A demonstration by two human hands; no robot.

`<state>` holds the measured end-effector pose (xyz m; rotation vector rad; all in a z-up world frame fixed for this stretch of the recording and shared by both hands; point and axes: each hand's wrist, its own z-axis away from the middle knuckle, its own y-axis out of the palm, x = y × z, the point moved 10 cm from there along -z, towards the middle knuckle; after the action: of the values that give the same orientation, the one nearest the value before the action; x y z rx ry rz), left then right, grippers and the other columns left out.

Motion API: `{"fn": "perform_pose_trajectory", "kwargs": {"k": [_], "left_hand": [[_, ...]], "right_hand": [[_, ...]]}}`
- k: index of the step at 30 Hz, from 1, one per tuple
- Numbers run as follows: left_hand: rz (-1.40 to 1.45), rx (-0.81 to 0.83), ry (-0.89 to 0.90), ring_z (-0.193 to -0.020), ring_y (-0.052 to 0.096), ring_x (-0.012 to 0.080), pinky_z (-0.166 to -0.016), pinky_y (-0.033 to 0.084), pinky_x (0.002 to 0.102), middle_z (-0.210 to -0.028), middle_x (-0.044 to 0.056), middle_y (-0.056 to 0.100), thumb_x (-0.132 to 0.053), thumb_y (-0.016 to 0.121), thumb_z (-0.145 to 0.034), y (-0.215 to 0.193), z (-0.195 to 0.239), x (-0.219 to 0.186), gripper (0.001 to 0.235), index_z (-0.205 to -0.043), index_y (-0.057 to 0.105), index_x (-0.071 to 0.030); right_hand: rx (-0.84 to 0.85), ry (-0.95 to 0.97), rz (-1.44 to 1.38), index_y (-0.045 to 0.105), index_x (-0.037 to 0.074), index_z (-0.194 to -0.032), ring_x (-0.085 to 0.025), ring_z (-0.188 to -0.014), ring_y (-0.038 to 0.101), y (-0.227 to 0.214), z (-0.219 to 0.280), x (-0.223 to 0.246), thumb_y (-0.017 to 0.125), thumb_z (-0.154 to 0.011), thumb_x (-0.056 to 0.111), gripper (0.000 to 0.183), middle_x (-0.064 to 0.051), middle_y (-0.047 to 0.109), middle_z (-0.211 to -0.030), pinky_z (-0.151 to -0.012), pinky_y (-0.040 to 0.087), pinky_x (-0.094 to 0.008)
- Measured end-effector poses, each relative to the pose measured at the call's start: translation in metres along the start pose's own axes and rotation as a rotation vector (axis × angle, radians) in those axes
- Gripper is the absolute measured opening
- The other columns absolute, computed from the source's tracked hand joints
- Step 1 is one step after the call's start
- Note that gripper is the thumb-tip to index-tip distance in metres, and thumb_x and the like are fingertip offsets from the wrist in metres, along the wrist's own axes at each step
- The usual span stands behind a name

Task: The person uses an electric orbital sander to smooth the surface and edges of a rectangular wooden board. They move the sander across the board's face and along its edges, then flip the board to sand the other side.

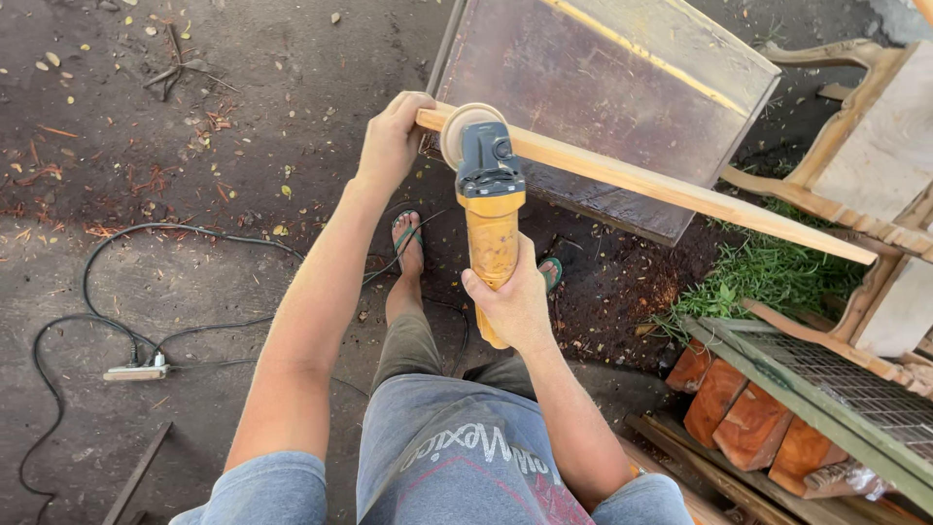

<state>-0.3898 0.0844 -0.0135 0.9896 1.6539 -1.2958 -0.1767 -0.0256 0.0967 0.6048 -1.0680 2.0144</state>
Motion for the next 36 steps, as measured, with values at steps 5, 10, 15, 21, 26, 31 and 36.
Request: {"fn": "perform_pose_trajectory", "kwargs": {"k": [5,10,15,21,26,31,36], "left_hand": [[-0.03,0.002,0.026,-0.104,0.071,0.0375,-0.084,0.058,0.04,-0.115,0.015,0.07,0.017,0.063,-0.087,-0.002,-0.003,-0.005,0.033,-0.113,0.061,-0.003],[-0.041,0.023,0.056,-0.108,0.072,0.0354,-0.089,0.059,0.039,-0.116,0.016,0.071,0.019,0.064,-0.084,0.002,-0.006,-0.005,0.037,-0.114,0.062,-0.002],[-0.083,0.04,0.063,-0.11,0.073,0.0329,-0.092,0.059,0.039,-0.118,0.015,0.072,0.021,0.063,-0.088,-0.001,-0.003,-0.006,0.036,-0.116,0.063,-0.002],[-0.065,0.051,0.078,-0.11,0.074,0.0308,-0.091,0.06,0.037,-0.119,0.015,0.072,0.021,0.062,-0.094,0.004,-0.005,-0.009,0.032,-0.117,0.062,-0.001],[-0.069,0.021,0.064,-0.106,0.074,0.0304,-0.09,0.059,0.036,-0.115,0.016,0.071,0.021,0.062,-0.094,0.0,-0.002,-0.006,0.03,-0.117,0.062,0.0],[-0.022,-0.024,0.026,-0.097,0.074,0.0291,-0.086,0.058,0.036,-0.108,0.016,0.071,0.018,0.064,-0.091,0.002,0.0,-0.002,0.03,-0.113,0.063,-0.002],[-0.032,-0.023,-0.033,-0.096,0.075,0.0312,-0.082,0.058,0.037,-0.109,0.015,0.07,0.014,0.065,-0.09,0.006,0.0,0.012,0.03,-0.114,0.062,-0.003]], "right_hand": [[-0.088,0.007,0.103,0.048,0.004,-0.135,-0.023,-0.108,0.071,-0.036,0.005,-0.016,0.082,-0.081,0.017,0.065,-0.014,0.071,-0.116,-0.094,0.055,-0.038],[-0.119,0.101,-0.006,0.048,0.005,-0.133,-0.021,-0.105,0.073,-0.064,0.013,-0.05,0.08,-0.08,0.02,0.064,-0.011,0.072,-0.113,-0.092,0.056,-0.036],[-0.202,0.098,-0.042,0.051,0.003,-0.129,-0.019,-0.105,0.071,-0.103,0.02,-0.08,0.081,-0.082,0.016,0.057,-0.011,0.073,-0.113,-0.093,0.055,-0.035],[-0.281,0.08,-0.2,0.053,0.002,-0.122,-0.017,-0.099,0.068,-0.153,0.031,-0.126,0.078,-0.085,0.006,0.045,-0.008,0.069,-0.109,-0.088,0.056,-0.033],[-0.426,0.178,-0.404,0.049,0.001,-0.121,-0.017,-0.077,0.069,-0.181,0.04,-0.156,0.073,-0.087,0.003,0.041,-0.009,0.065,-0.1,-0.07,0.06,-0.033],[-0.25,0.076,-0.445,0.047,0.002,-0.126,-0.017,-0.076,0.069,-0.132,0.038,-0.113,0.072,-0.085,0.003,0.048,-0.01,0.064,-0.099,-0.069,0.06,-0.034],[-0.091,-0.203,-0.081,0.048,0.0,-0.135,-0.025,-0.101,0.07,-0.053,0.013,-0.031,0.083,-0.083,0.01,0.064,-0.014,0.069,-0.114,-0.09,0.057,-0.04]]}}
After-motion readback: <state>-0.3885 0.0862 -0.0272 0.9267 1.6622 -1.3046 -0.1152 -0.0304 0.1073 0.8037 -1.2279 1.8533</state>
